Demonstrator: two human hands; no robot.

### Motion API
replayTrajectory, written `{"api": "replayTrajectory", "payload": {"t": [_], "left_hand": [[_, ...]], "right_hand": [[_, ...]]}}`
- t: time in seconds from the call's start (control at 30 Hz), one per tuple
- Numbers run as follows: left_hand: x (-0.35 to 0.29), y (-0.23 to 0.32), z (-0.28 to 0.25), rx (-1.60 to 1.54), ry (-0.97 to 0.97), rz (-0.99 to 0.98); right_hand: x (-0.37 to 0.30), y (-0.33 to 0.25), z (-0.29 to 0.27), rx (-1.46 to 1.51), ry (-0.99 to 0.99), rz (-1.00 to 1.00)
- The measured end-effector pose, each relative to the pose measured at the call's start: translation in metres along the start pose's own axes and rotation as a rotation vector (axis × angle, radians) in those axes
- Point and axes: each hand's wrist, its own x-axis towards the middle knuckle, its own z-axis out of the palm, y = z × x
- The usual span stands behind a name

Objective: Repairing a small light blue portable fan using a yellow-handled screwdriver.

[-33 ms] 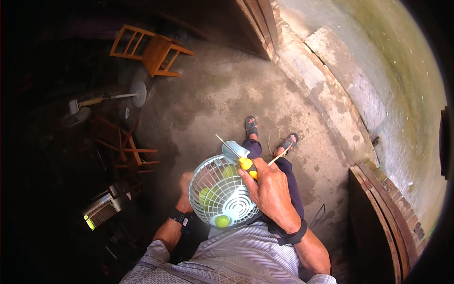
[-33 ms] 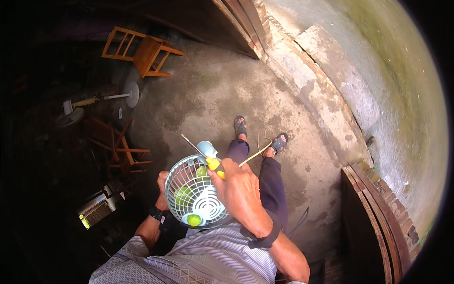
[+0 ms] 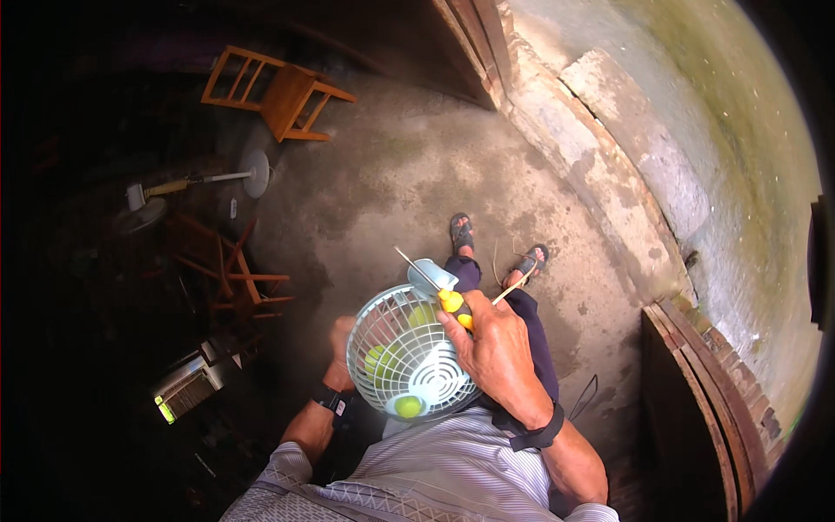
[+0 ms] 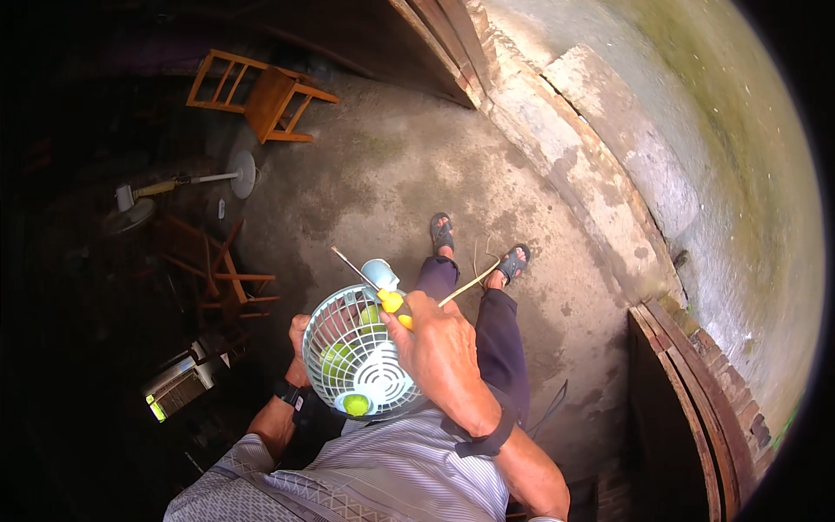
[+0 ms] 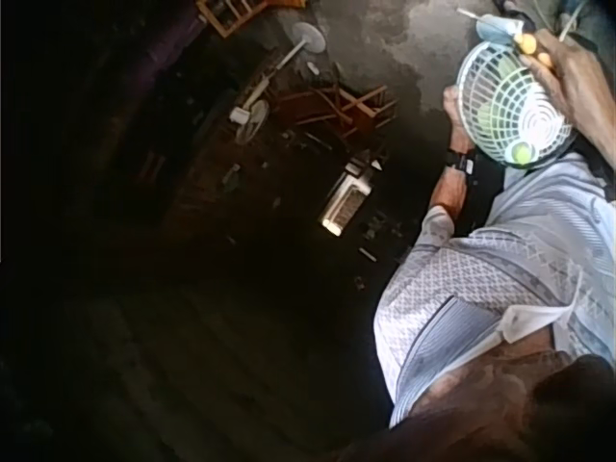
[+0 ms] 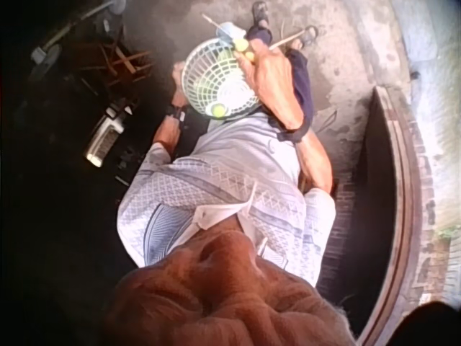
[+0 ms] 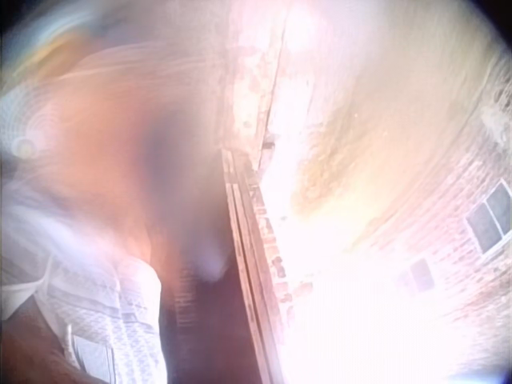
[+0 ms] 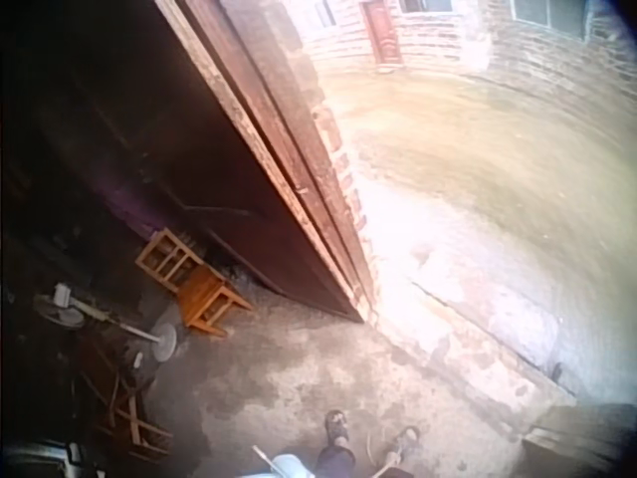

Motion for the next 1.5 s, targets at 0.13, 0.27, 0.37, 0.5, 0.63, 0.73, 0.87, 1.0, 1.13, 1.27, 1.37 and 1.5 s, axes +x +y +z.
{"api": "replayTrajectory", "payload": {"t": [0.13,0.27,0.37,0.5,0.63,0.73,0.87,1.0,1.13,1.27,1.37,1.5], "left_hand": [[0.001,-0.002,-0.003,-0.001,0.004,-0.004],[0.002,-0.002,-0.014,-0.013,0.005,-0.02],[0.003,-0.002,-0.022,-0.031,0.007,-0.038],[0.006,-0.003,-0.034,-0.042,0.004,-0.053],[0.005,-0.004,-0.04,-0.042,-0.047,-0.081],[0.0,-0.001,-0.027,-0.013,-0.074,-0.071],[-0.005,0.011,0.012,0.101,-0.153,-0.02],[-0.005,0.024,0.046,0.234,-0.172,-0.005],[0.006,0.028,0.055,0.412,-0.132,-0.03],[0.035,0.027,0.03,0.527,-0.182,-0.056],[0.053,0.026,0.013,0.569,-0.289,-0.024],[0.066,0.029,0.002,0.576,-0.431,0.012]], "right_hand": [[-0.003,0.001,0.001,0.018,0.002,-0.032],[-0.005,0.001,0.002,0.022,0.009,-0.04],[-0.005,0.001,0.002,0.024,0.008,-0.006],[-0.005,0.004,0.005,0.002,0.011,-0.032],[-0.008,0.006,0.008,-0.004,-0.006,-0.04],[-0.008,0.006,0.008,0.001,0.002,-0.037],[-0.009,0.007,0.013,0.038,0.041,0.0],[-0.006,0.038,0.022,0.143,-0.057,0.183],[-0.005,0.093,0.041,0.482,-0.18,0.313],[0.002,0.101,0.037,0.542,-0.32,0.48],[0.003,0.104,0.043,0.53,-0.335,0.549],[0.006,0.102,0.039,0.386,-0.275,0.536]]}}
